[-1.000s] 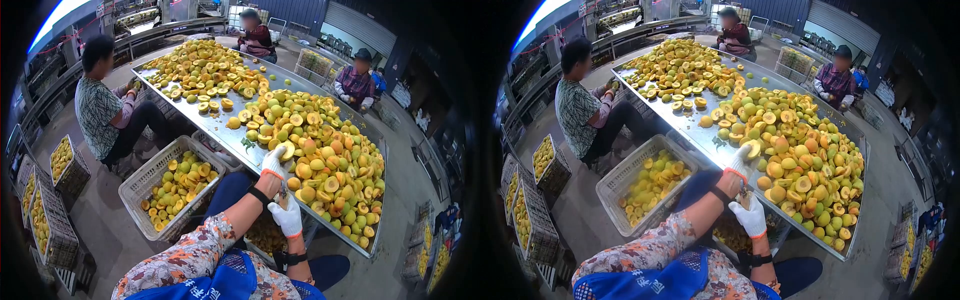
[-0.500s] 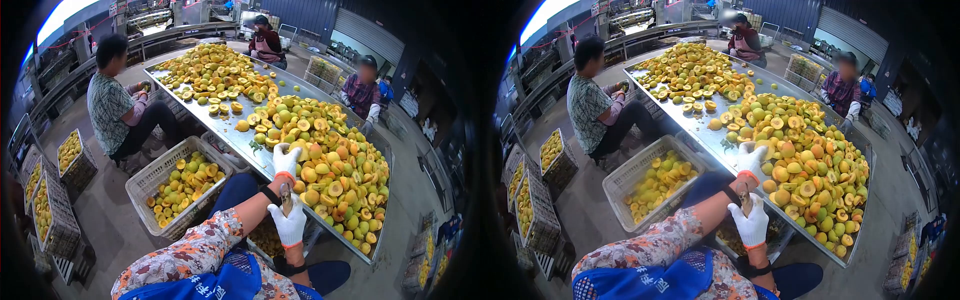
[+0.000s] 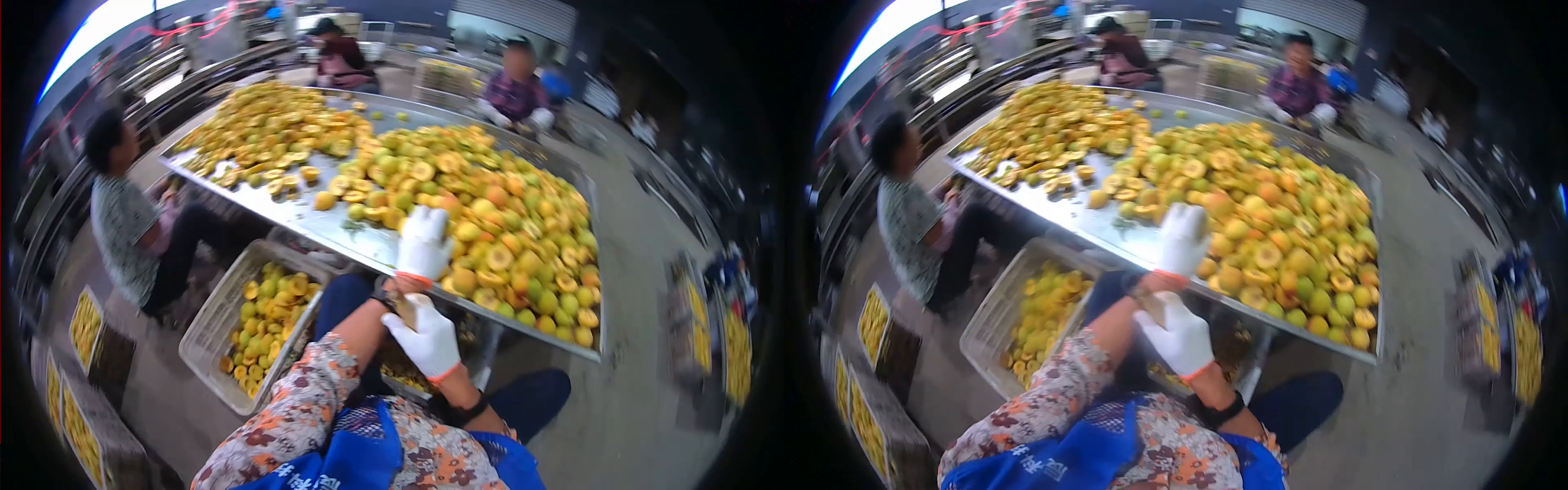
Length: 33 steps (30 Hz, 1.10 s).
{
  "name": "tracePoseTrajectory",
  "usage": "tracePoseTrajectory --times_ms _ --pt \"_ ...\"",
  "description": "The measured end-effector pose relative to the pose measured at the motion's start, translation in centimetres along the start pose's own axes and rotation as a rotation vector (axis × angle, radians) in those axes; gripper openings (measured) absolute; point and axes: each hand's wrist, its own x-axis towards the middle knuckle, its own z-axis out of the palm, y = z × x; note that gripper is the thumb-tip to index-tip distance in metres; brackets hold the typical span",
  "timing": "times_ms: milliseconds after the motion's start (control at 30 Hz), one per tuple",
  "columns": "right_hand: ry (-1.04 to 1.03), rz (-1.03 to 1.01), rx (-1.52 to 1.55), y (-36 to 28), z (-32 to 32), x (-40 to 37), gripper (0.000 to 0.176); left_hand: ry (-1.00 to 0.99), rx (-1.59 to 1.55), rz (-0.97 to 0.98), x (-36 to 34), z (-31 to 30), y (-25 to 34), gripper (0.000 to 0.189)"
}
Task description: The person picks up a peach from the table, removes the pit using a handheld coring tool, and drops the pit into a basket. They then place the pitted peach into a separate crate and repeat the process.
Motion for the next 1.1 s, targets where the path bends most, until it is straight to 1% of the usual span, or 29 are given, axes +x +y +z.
tracePoseTrajectory --times_ms 33,67,133,167,233,267,333,367,400,467,533,567,600,633,667,733,767,800,867,933,1000,1033,1067,1100 --pt "0.011 0.014 0.011 -0.3 -0.2 0.2 0.039 -0.044 0.028 0.013 0.1 -0.1 0.4 0.032" --pt "0.017 0.019 0.028 -0.4 -0.3 0.3 0.04 -0.05 0.092 0.093 0.0 0.6 0.0 0.029" --pt "0.006 0.055 -0.007 -0.2 -0.3 0.4 0.043 -0.139 0.125 0.138 0.1 0.4 0.9 0.026" --pt "0.02 0.025 -0.024 0.0 -0.3 0.5 0.045 -0.154 0.108 0.149 -0.1 0.6 0.9 0.026" --pt "0.039 0.022 -0.036 -0.3 -0.5 1.0 0.045 -0.237 0.221 0.277 -0.3 1.3 0.8 0.024" --pt "0.041 0.007 -0.042 -0.3 -0.6 1.2 0.045 -0.244 0.208 0.284 -0.4 1.6 0.9 0.024" --pt "0.051 0.001 -0.1 0.0 -1.0 1.6 0.043 -0.397 0.302 0.357 -0.9 2.3 1.2 0.022" --pt "0.003 -0.021 -0.15 0.2 -1.3 1.9 0.043 -0.449 0.338 0.403 -0.9 2.4 1.3 0.02" --pt "-0.053 -0.04 -0.195 0.2 -1.4 2.0 0.042 -0.463 0.329 0.401 -1.0 2.5 1.5 0.02" --pt "-0.038 -0.098 -0.214 0.6 -1.5 2.3 0.037 -0.517 0.38 0.51 -1.0 2.9 1.3 0.017" --pt "-0.015 -0.136 -0.266 0.5 -1.8 2.7 0.031 -0.549 0.397 0.545 -1.0 3.3 1.2 0.018" --pt "-0.01 -0.2 -0.318 1.0 -1.8 2.8 0.031 -0.504 0.378 0.596 -0.8 3.0 1.2 0.017" --pt "-0.001 -0.265 -0.365 1.3 -1.7 2.7 0.032 -0.544 0.356 0.591 -0.5 2.9 1.1 0.016" --pt "0.049 -0.203 -0.282 0.9 -1.9 3.0 0.03 -0.541 0.342 0.582 -0.3 3.0 1.0 0.016" --pt "0.076 -0.227 -0.233 1.3 -1.8 3.1 0.03 -0.549 0.381 0.581 0.0 3.0 1.2 0.015" --pt "0.045 -0.157 -0.13 1.6 -1.8 3.1 0.034 -0.563 0.4 0.601 -0.1 3.6 1.1 0.014" --pt "0.03 -0.065 -0.019 0.6 -2.4 3.5 0.043 -0.594 0.42 0.604 0.0 3.7 1.3 0.014" --pt "-0.001 -0.033 0.001 0.5 -2.9 3.9 0.05 -0.597 0.423 0.594 -0.5 4.5 0.8 0.014" --pt "-0.034 0.04 0.06 1.1 -3.4 4.4 0.052 -0.605 0.386 0.513 -1.6 6.9 -0.9 0.017" --pt "-0.064 0.041 0.069 0.7 -4.2 4.8 0.054 -0.587 0.371 0.529 -2.3 7.9 -2.0 0.019" --pt "-0.21 0.107 -0.107 0.5 -4.2 5.1 0.054 -0.76 0.481 0.704 -1.4 6.1 -0.5 0.016" --pt "-0.168 0.057 -0.088 0.8 -3.7 5.0 0.054 -0.784 0.528 0.743 -1.1 5.1 0.4 0.012" --pt "-0.173 0.05 -0.086 0.9 -3.4 5.1 0.054 -0.78 0.534 0.737 -1.3 5.0 0.4 0.012" --pt "-0.157 0.037 -0.117 0.9 -3.2 5.1 0.053 -0.791 0.575 0.772 -1.5 5.0 0.5 0.011"
